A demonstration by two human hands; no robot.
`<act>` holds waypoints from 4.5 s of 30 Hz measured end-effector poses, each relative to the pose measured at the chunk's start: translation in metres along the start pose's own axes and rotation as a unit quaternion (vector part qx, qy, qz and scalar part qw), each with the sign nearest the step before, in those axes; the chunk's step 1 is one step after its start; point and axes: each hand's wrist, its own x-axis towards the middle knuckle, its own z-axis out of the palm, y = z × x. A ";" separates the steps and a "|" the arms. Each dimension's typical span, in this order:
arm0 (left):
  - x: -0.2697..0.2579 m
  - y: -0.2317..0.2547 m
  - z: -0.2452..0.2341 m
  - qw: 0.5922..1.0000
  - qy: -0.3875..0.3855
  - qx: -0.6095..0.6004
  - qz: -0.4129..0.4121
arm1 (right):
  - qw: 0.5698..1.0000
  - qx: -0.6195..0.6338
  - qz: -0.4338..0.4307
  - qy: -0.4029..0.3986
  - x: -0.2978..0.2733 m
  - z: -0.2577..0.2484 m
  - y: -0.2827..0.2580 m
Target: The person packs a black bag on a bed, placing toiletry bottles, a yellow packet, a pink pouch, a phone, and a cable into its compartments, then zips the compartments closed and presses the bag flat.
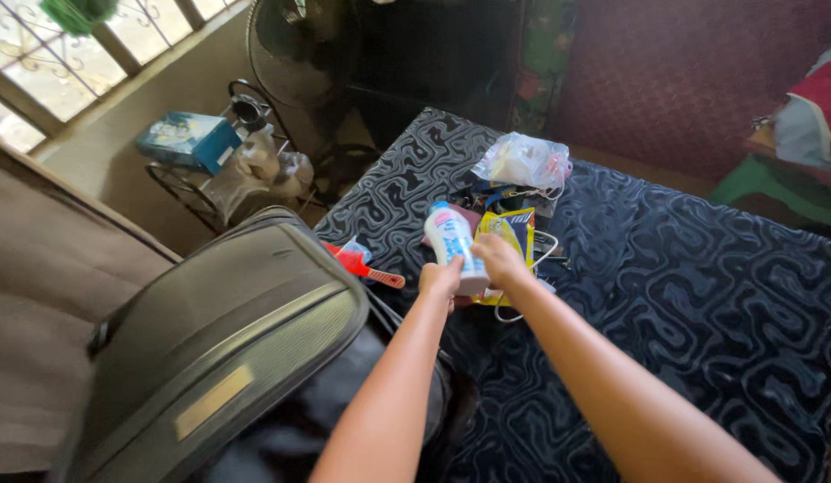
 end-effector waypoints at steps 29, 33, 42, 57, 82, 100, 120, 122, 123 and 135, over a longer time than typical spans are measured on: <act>-0.231 0.055 -0.277 0.920 -0.164 -0.042 0.354 | 0.906 0.417 0.059 0.046 -0.321 0.069 -0.287; -0.240 0.064 -0.260 0.735 0.061 0.344 0.581 | 0.914 0.399 0.029 0.065 -0.302 0.103 -0.296; -0.273 0.059 -0.239 0.728 0.131 0.362 0.568 | 0.889 0.457 0.022 -0.028 -0.220 0.204 -0.263; -0.281 0.041 -0.190 0.720 0.153 0.319 0.597 | 0.920 0.364 -0.096 -0.105 -0.112 0.185 -0.130; 0.019 -0.058 0.057 0.976 0.130 0.174 0.014 | 0.921 -0.371 0.108 0.044 -0.019 -0.062 -0.022; -0.030 -0.026 0.044 0.963 0.139 -0.229 0.029 | 0.976 0.057 0.082 0.192 -0.062 -0.048 -0.076; -0.247 -0.042 -0.219 0.923 -0.207 -0.263 0.189 | 0.970 0.154 0.126 -0.138 -0.249 0.008 -0.242; -0.260 -0.045 -0.241 0.937 -0.154 -0.229 0.214 | 0.970 0.119 0.133 -0.163 -0.255 0.027 -0.243; -0.269 -0.046 -0.254 0.957 -0.050 -0.169 0.228 | 0.968 0.112 0.139 -0.179 -0.256 0.036 -0.243; -0.349 -0.039 -0.279 0.916 0.182 -0.203 0.293 | 0.987 -0.076 0.000 -0.138 -0.261 0.123 -0.215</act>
